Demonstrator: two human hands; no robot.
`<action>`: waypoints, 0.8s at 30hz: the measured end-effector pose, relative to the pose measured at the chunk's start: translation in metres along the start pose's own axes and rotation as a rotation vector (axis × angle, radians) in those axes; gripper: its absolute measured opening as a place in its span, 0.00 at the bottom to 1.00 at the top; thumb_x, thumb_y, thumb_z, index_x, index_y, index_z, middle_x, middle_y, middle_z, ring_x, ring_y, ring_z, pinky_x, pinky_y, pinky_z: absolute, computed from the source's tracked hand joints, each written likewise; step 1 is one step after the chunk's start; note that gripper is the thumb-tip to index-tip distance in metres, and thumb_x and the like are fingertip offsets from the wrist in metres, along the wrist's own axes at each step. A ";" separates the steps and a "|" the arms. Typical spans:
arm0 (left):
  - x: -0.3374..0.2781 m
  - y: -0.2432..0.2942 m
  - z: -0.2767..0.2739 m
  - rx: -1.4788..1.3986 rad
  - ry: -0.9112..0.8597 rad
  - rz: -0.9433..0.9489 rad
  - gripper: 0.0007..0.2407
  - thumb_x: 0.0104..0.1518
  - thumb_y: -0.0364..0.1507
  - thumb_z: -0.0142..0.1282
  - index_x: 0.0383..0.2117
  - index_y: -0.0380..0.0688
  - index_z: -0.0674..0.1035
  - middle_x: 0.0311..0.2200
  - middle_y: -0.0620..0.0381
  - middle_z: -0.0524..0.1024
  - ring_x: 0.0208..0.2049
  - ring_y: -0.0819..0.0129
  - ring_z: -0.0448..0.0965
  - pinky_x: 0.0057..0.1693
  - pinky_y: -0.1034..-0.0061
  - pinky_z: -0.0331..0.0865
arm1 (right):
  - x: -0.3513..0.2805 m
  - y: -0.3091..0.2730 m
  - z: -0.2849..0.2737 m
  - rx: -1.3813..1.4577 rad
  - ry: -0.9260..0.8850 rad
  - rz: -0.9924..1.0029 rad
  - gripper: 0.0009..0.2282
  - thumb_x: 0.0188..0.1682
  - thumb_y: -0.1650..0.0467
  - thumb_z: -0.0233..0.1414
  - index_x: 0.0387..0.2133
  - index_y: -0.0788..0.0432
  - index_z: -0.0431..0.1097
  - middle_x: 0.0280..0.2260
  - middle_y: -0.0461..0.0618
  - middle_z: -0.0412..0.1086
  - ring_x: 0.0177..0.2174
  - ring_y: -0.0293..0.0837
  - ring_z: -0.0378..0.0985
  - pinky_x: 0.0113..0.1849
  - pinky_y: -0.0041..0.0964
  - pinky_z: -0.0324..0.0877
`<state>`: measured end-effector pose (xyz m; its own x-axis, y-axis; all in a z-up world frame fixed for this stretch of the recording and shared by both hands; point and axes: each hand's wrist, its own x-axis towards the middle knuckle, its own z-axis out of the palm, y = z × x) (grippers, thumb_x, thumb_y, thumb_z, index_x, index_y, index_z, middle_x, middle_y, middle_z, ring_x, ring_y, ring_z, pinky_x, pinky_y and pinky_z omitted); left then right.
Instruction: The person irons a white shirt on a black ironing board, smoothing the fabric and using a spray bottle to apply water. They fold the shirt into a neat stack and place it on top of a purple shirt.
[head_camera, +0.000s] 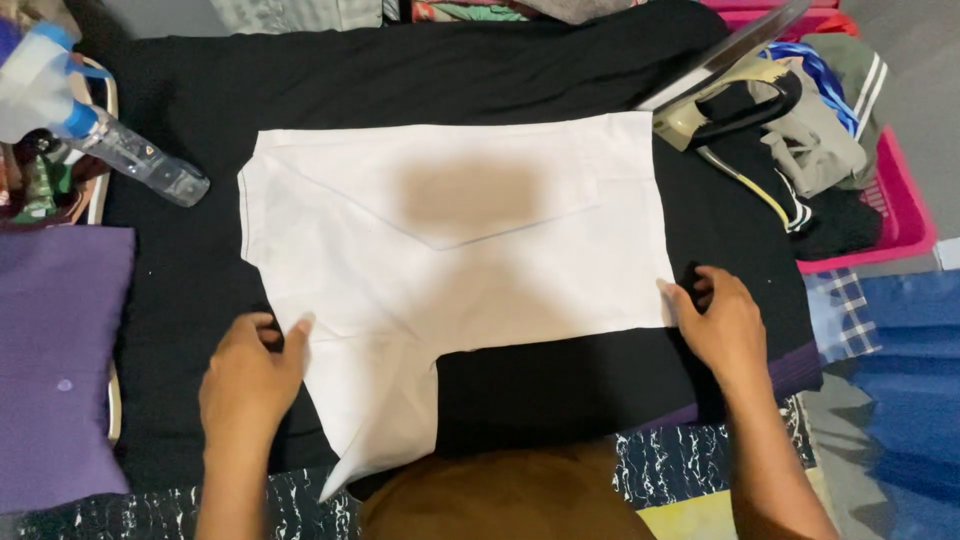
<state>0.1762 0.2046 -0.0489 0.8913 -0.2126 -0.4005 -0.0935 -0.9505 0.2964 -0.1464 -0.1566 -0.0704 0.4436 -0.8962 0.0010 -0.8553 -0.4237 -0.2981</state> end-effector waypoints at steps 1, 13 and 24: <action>-0.007 -0.002 0.005 -0.002 0.004 -0.007 0.24 0.60 0.46 0.54 0.52 0.38 0.76 0.43 0.49 0.82 0.42 0.51 0.83 0.48 0.59 0.74 | -0.004 0.006 0.004 0.002 -0.002 -0.007 0.25 0.49 0.58 0.59 0.49 0.69 0.72 0.38 0.62 0.74 0.33 0.55 0.77 0.35 0.46 0.71; -0.033 -0.031 0.036 -0.179 0.000 -0.079 0.16 0.62 0.40 0.52 0.39 0.39 0.82 0.31 0.50 0.84 0.33 0.51 0.83 0.44 0.65 0.74 | -0.027 0.031 0.028 -0.037 0.048 -0.058 0.21 0.51 0.61 0.59 0.50 0.66 0.73 0.37 0.59 0.72 0.35 0.55 0.75 0.40 0.48 0.69; -0.043 -0.039 0.060 -0.020 0.108 -0.048 0.13 0.65 0.37 0.49 0.44 0.42 0.79 0.32 0.53 0.85 0.31 0.53 0.85 0.40 0.62 0.76 | -0.025 0.032 0.017 -0.035 -0.030 -0.027 0.21 0.46 0.64 0.62 0.50 0.64 0.73 0.34 0.56 0.73 0.32 0.51 0.76 0.38 0.44 0.70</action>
<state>0.1145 0.2377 -0.0952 0.9373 -0.1404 -0.3188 -0.0420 -0.9540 0.2967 -0.1802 -0.1460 -0.0958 0.4742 -0.8802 -0.0196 -0.8513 -0.4528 -0.2649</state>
